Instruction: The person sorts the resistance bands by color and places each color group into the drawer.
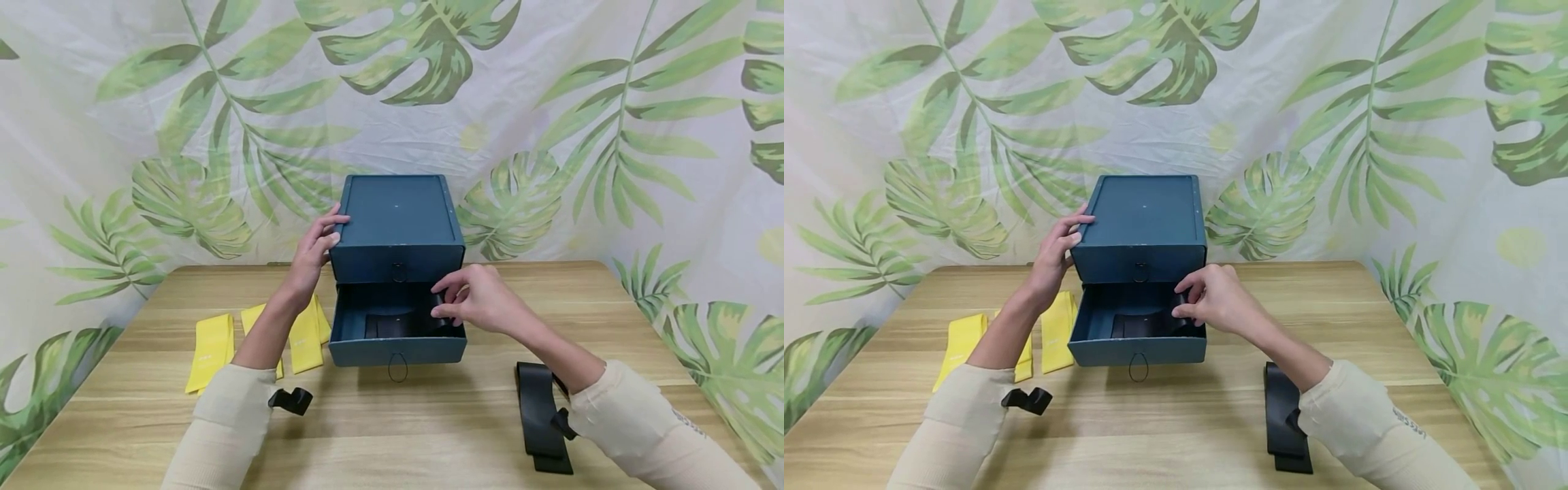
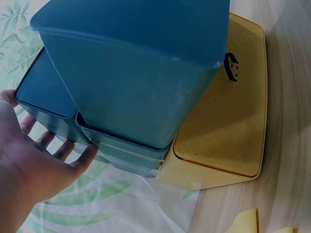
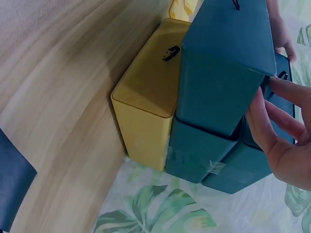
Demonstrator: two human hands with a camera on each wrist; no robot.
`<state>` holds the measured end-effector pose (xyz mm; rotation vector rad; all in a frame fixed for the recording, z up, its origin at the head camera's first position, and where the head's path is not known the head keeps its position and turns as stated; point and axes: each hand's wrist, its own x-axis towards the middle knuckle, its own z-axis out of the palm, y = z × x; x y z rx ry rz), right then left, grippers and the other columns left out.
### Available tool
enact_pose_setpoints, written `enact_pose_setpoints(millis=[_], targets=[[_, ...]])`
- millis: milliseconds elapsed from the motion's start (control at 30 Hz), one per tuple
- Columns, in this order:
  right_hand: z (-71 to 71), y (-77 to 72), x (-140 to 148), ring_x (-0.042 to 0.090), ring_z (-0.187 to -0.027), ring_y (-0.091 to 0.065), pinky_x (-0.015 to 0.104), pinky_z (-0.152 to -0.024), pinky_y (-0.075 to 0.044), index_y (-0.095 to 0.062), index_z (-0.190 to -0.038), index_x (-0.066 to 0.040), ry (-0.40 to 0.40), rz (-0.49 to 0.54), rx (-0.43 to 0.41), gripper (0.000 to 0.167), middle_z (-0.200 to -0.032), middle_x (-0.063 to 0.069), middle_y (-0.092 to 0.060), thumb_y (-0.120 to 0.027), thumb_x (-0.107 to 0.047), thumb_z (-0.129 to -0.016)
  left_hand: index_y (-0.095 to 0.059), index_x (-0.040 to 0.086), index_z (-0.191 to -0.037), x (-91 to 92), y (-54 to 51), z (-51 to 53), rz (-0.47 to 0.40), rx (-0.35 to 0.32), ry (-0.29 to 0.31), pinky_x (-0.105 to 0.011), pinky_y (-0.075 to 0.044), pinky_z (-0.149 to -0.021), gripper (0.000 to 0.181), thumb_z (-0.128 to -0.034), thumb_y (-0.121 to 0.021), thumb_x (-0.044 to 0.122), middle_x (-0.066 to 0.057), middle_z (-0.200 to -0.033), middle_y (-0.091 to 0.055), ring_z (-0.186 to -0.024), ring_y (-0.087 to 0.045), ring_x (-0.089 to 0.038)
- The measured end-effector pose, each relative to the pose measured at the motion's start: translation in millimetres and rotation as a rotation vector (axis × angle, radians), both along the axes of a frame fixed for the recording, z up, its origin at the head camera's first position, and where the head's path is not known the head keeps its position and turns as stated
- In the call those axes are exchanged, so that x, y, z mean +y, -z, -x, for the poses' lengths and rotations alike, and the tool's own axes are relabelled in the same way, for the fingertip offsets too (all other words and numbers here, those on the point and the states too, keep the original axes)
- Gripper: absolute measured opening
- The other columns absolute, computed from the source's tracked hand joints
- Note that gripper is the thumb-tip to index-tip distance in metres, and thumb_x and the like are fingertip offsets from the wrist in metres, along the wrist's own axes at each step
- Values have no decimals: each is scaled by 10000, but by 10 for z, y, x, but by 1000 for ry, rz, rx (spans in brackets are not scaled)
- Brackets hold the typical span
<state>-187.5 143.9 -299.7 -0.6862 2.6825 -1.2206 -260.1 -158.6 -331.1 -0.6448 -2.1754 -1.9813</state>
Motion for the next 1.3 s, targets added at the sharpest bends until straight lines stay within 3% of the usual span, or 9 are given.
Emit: enact_pose_setpoints(millis=[233,367,500,633,767,1000,1300], targets=[[-3,-134,101,140,-563,-682,320,-591,-554,-757,-1086,59,21,-110,99,233,-846,107,-770,-794,-86,-906,-445,-33,-1485,1,15,6,7,6,0,-694,-212,-1160,481,-1073,-384,207,-70,-1735,-170,-1527,-242,-331],[20,-211,266,164,-636,-705,350,-582,-561,-757,-1047,47,40,-76,62,179,-934,127,-765,-774,-78,-921,-445,-33,-1484,1,13,8,5,8,0,-692,-215,-1159,479,-1075,-383,207,-67,-1735,-171,-1525,-245,-332],[90,-182,524,176,-719,-717,390,-603,-581,-757,-1009,22,23,-90,13,132,-917,94,-744,-757,-87,-936,-448,-31,-1483,9,3,4,6,4,3,-687,-218,-1159,479,-1076,-387,214,-63,-1734,-175,-1523,-250,-326],[148,-43,778,179,-718,-691,404,-601,-580,-755,-975,4,-45,-158,-43,98,-831,49,-735,-747,-88,-944,-448,-31,-1484,6,6,5,6,1,3,-682,-221,-1161,480,-1078,-387,218,-63,-1734,-174,-1527,-245,-326],[198,207,979,146,-712,-650,341,-599,-550,-750,-939,-7,-109,-231,-75,60,-785,17,-713,-757,-63,-918,-443,-36,-1483,-7,14,13,7,1,-1,-680,-223,-1162,479,-1079,-384,216,-47,-1735,-174,-1529,-242,-328],[242,618,1204,103,-741,-655,291,-690,-541,-747,-925,35,-187,-268,-90,92,-795,-5,-726,-750,28,-833,-441,-44,-1478,-13,9,12,7,-2,-6,-676,-230,-1162,479,-1079,-380,213,-40,-1734,-180,-1529,-244,-326],[240,818,1286,109,-748,-672,261,-687,-548,-708,-998,86,-223,-231,-279,211,-808,53,-724,-709,152,-797,-445,-42,-1469,-5,5,16,2,-2,-5,-682,-230,-1155,468,-1076,-378,203,-55,-1734,-176,-1522,-249,-332]])
